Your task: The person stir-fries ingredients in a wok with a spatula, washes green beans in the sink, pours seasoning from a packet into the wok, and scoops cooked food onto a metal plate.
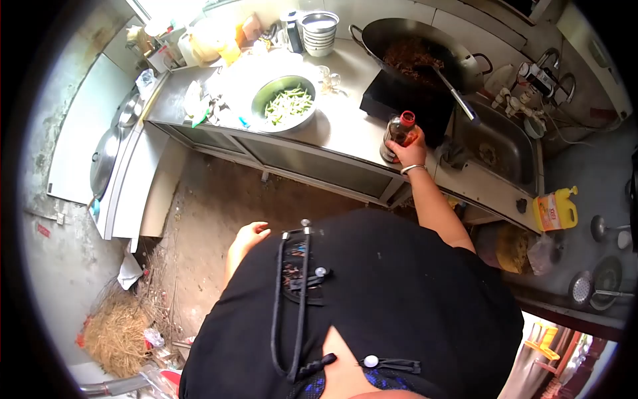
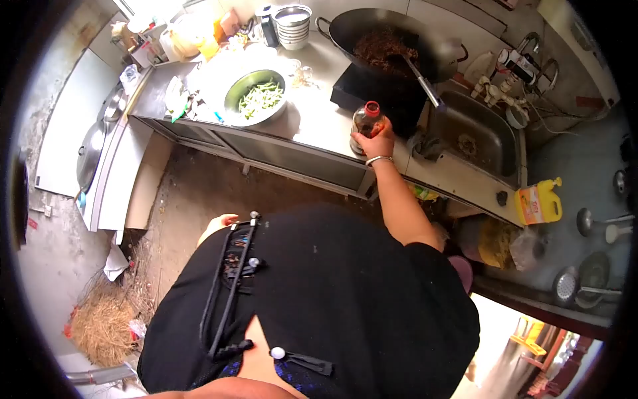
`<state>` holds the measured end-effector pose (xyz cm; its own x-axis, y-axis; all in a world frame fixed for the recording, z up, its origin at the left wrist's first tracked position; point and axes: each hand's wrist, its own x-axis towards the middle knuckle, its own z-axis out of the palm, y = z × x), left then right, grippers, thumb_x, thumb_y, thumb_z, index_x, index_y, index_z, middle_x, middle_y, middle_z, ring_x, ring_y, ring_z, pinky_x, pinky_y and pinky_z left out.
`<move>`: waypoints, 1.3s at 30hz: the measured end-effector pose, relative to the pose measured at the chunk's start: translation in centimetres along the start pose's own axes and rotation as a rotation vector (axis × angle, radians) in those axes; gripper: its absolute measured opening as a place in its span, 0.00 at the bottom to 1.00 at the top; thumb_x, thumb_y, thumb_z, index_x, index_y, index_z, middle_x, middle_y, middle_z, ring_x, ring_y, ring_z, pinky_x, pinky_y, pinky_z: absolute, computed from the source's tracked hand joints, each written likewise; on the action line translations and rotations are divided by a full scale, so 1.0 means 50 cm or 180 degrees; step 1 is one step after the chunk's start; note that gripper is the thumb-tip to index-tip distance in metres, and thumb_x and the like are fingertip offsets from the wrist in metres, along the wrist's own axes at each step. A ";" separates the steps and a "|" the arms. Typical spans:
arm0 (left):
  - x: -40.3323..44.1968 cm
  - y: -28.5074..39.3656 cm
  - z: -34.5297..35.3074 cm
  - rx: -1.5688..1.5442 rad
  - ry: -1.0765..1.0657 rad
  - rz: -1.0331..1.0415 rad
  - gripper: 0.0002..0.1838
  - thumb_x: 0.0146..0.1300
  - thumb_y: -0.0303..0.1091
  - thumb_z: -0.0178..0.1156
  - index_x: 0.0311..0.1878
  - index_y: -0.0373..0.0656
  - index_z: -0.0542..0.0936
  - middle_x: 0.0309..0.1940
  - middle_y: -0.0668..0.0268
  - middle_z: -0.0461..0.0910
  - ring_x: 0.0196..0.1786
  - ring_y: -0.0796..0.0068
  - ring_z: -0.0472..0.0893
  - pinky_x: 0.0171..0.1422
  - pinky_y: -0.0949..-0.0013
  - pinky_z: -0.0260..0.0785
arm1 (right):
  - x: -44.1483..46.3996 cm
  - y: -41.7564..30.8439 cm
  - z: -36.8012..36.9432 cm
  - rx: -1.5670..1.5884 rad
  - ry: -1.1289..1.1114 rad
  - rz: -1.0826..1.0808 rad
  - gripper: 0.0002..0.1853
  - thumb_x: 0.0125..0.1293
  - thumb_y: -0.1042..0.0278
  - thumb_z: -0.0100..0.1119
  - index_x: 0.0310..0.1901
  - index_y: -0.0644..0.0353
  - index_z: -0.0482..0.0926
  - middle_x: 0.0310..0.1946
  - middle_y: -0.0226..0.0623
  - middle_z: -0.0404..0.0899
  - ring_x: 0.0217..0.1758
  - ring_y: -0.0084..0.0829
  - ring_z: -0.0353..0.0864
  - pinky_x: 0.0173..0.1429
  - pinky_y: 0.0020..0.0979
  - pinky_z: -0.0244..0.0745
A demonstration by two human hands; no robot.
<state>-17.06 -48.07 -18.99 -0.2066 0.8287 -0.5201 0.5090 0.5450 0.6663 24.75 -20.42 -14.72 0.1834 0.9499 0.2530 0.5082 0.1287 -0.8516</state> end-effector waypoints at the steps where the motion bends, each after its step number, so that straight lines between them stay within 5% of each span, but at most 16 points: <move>1: -0.007 -0.031 -0.014 -0.0779 -0.0190 -0.0016 0.24 0.54 0.39 0.64 0.52 0.37 0.74 0.43 0.56 0.79 0.44 0.70 0.79 0.49 0.70 0.71 | -0.003 -0.003 0.010 0.0242 0.0220 0.0060 0.43 0.31 0.58 0.77 0.52 0.62 0.66 0.46 0.46 0.74 0.51 0.42 0.73 0.56 0.35 0.68; 3: -0.039 -0.037 -0.032 -0.1557 0.0070 -0.0657 0.26 0.54 0.36 0.64 0.54 0.34 0.72 0.44 0.55 0.78 0.46 0.71 0.78 0.51 0.70 0.69 | -0.009 0.000 0.031 -0.0110 0.0563 0.0149 0.41 0.31 0.58 0.77 0.49 0.62 0.67 0.45 0.46 0.74 0.48 0.43 0.75 0.55 0.34 0.69; 4: -0.067 -0.031 -0.053 -0.1476 -0.0032 -0.0258 0.26 0.54 0.35 0.64 0.54 0.33 0.71 0.45 0.55 0.78 0.47 0.71 0.77 0.52 0.71 0.68 | -0.004 0.003 0.040 -0.0240 0.0700 0.0129 0.38 0.31 0.57 0.77 0.46 0.62 0.68 0.43 0.45 0.74 0.46 0.43 0.75 0.53 0.35 0.69; 6: -0.040 -0.113 -0.081 -0.0653 0.0093 -0.0597 0.26 0.54 0.36 0.63 0.54 0.33 0.71 0.45 0.55 0.78 0.46 0.70 0.77 0.52 0.71 0.68 | 0.003 -0.001 0.040 -0.0427 0.0848 0.0082 0.36 0.32 0.56 0.77 0.43 0.62 0.69 0.41 0.45 0.75 0.44 0.43 0.75 0.51 0.36 0.70; 9: -0.043 -0.193 -0.137 -0.0997 0.0207 -0.0729 0.26 0.54 0.36 0.63 0.54 0.33 0.71 0.45 0.54 0.78 0.46 0.70 0.78 0.52 0.71 0.68 | 0.004 -0.004 0.030 -0.0734 0.1259 -0.0138 0.29 0.33 0.55 0.76 0.33 0.61 0.71 0.32 0.41 0.75 0.33 0.38 0.75 0.43 0.35 0.71; 15: -0.012 -0.280 -0.214 -0.1522 0.0263 -0.0859 0.25 0.55 0.37 0.62 0.53 0.33 0.72 0.44 0.54 0.78 0.46 0.69 0.78 0.52 0.71 0.68 | 0.004 -0.058 -0.032 -0.0994 0.1604 0.0328 0.29 0.35 0.52 0.74 0.36 0.63 0.72 0.36 0.45 0.75 0.41 0.46 0.75 0.48 0.39 0.70; 17: 0.011 -0.296 -0.240 -0.0985 0.0240 -0.0750 0.24 0.55 0.39 0.60 0.53 0.35 0.73 0.43 0.53 0.79 0.46 0.67 0.78 0.51 0.70 0.68 | -0.008 -0.063 -0.043 -0.0944 0.1563 0.0244 0.28 0.35 0.52 0.75 0.32 0.64 0.74 0.33 0.43 0.77 0.36 0.40 0.78 0.45 0.36 0.71; 18: 0.006 -0.255 -0.247 0.0377 0.0063 -0.0572 0.23 0.55 0.40 0.60 0.52 0.36 0.74 0.42 0.53 0.79 0.46 0.67 0.79 0.51 0.70 0.68 | -0.014 -0.066 -0.045 -0.1154 0.1567 0.0319 0.27 0.35 0.51 0.75 0.31 0.63 0.74 0.32 0.42 0.78 0.35 0.39 0.78 0.44 0.35 0.72; 19: 0.005 -0.272 -0.252 -0.0968 0.0128 -0.0428 0.22 0.56 0.40 0.59 0.51 0.37 0.74 0.42 0.54 0.79 0.46 0.66 0.79 0.51 0.70 0.69 | -0.022 -0.068 -0.044 -0.1355 0.1567 0.0392 0.27 0.35 0.51 0.75 0.30 0.63 0.75 0.31 0.41 0.78 0.34 0.37 0.78 0.44 0.35 0.72; 21: 0.000 -0.258 -0.247 -0.0253 0.0392 0.0195 0.21 0.56 0.40 0.59 0.51 0.38 0.75 0.42 0.55 0.79 0.46 0.65 0.79 0.51 0.69 0.69 | -0.041 -0.083 -0.038 -0.1025 0.1440 0.0379 0.26 0.35 0.51 0.75 0.30 0.62 0.76 0.28 0.39 0.79 0.32 0.34 0.78 0.43 0.33 0.72; 25: -0.014 -0.194 -0.283 0.0051 0.0383 0.0096 0.21 0.55 0.40 0.60 0.49 0.38 0.76 0.44 0.55 0.79 0.46 0.64 0.79 0.51 0.68 0.70 | -0.073 -0.169 -0.005 -0.0567 0.0898 0.0149 0.24 0.39 0.51 0.74 0.29 0.63 0.75 0.26 0.34 0.77 0.29 0.29 0.75 0.40 0.30 0.71; 28: -0.110 -0.081 -0.321 0.0257 0.0695 -0.0147 0.25 0.54 0.44 0.62 0.50 0.37 0.75 0.43 0.54 0.78 0.48 0.65 0.77 0.54 0.69 0.67 | -0.078 -0.253 0.023 0.0086 0.0276 -0.0009 0.18 0.45 0.62 0.73 0.31 0.62 0.74 0.26 0.27 0.75 0.28 0.19 0.71 0.36 0.23 0.69; 33: -0.114 -0.206 -0.348 0.0245 0.1129 0.0073 0.17 0.57 0.37 0.59 0.46 0.37 0.77 0.40 0.54 0.79 0.45 0.66 0.78 0.51 0.68 0.69 | -0.088 -0.435 0.106 0.1757 -0.0531 -0.0366 0.13 0.53 0.77 0.65 0.39 0.63 0.73 0.32 0.28 0.76 0.33 0.19 0.73 0.42 0.21 0.69; 39: -0.078 -0.302 -0.376 -0.0222 0.1650 0.0280 0.15 0.55 0.37 0.61 0.45 0.42 0.79 0.39 0.60 0.81 0.40 0.69 0.80 0.48 0.70 0.72 | -0.089 -0.582 0.263 0.2444 -0.1525 -0.0634 0.17 0.51 0.73 0.67 0.42 0.66 0.72 0.36 0.30 0.76 0.37 0.20 0.74 0.45 0.21 0.68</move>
<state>-39.67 -57.15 -16.99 -0.5607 0.8161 -0.1398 0.4899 0.4631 0.7386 -1.92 -24.62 2.88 -0.3020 0.8842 0.3564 -0.2353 0.2931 -0.9267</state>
